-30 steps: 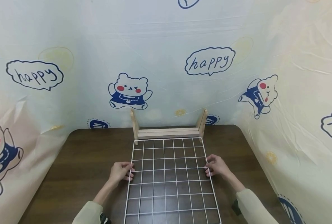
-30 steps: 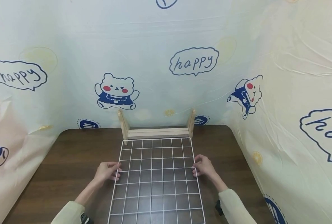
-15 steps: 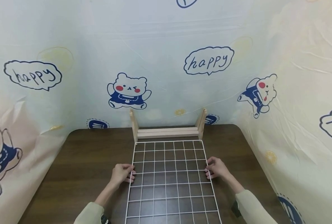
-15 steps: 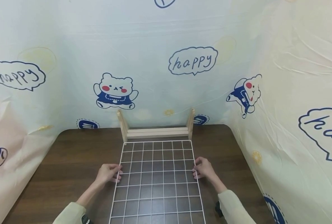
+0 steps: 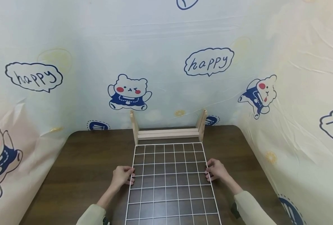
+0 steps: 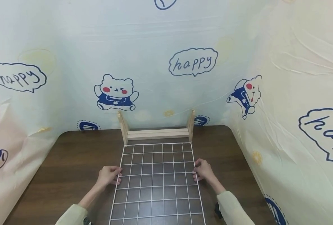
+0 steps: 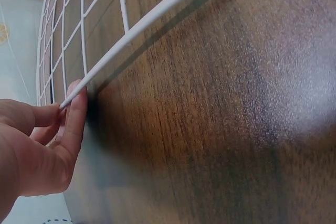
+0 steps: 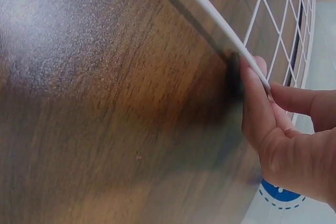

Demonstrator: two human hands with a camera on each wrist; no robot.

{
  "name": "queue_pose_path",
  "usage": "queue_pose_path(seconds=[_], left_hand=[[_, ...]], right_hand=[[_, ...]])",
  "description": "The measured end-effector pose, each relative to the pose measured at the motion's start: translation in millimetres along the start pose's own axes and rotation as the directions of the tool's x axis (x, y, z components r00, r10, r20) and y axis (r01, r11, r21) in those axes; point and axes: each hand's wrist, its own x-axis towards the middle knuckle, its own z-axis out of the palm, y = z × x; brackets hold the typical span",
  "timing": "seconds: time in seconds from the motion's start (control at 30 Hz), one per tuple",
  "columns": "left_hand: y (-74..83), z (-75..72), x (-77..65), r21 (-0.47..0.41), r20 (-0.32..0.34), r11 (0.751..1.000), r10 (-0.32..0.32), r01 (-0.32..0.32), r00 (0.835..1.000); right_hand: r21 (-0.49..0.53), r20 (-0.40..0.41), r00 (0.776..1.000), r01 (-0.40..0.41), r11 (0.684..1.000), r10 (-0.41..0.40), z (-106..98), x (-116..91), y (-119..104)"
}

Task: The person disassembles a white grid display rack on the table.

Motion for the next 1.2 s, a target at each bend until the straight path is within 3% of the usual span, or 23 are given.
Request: queue_pose_path(seconds=[0.23, 0.63, 0.73, 0.87, 0.93, 1.2], left_hand=[[0.1, 2.9, 2.5, 0.095, -0.034, 0.993, 0.069, -0.066, 0.997], [2.6, 6.8, 4.9, 0.193, -0.025, 0.976, 0.104, -0.097, 0.994], [6.7, 7.8, 4.4, 0.235, -0.010, 0.966, 0.111, -0.105, 0.994], [11.1, 9.4, 4.1, 0.282, -0.001, 0.954, 0.101, -0.097, 0.995], [12.2, 10.1, 4.0, 0.302, 0.007, 0.948, 0.101, -0.098, 0.995], [14.6, 11.4, 3.5, 0.414, -0.002, 0.899, 0.156, -0.141, 0.988]], right_hand=[[-0.021, -0.034, 0.999, 0.001, 1.000, -0.001, 3, 4, 4], [-0.169, -0.094, 0.993, 0.058, 0.984, -0.075, 4, 13, 8], [-0.293, -0.100, 0.985, 0.103, 0.950, -0.138, 4, 13, 5], [-0.499, -0.108, 0.965, 0.153, 0.853, -0.237, 4, 11, 1], [-0.543, -0.115, 0.960, 0.154, 0.826, -0.255, 4, 10, 0], [-0.579, -0.121, 0.950, 0.169, 0.797, -0.289, 8, 10, 1]])
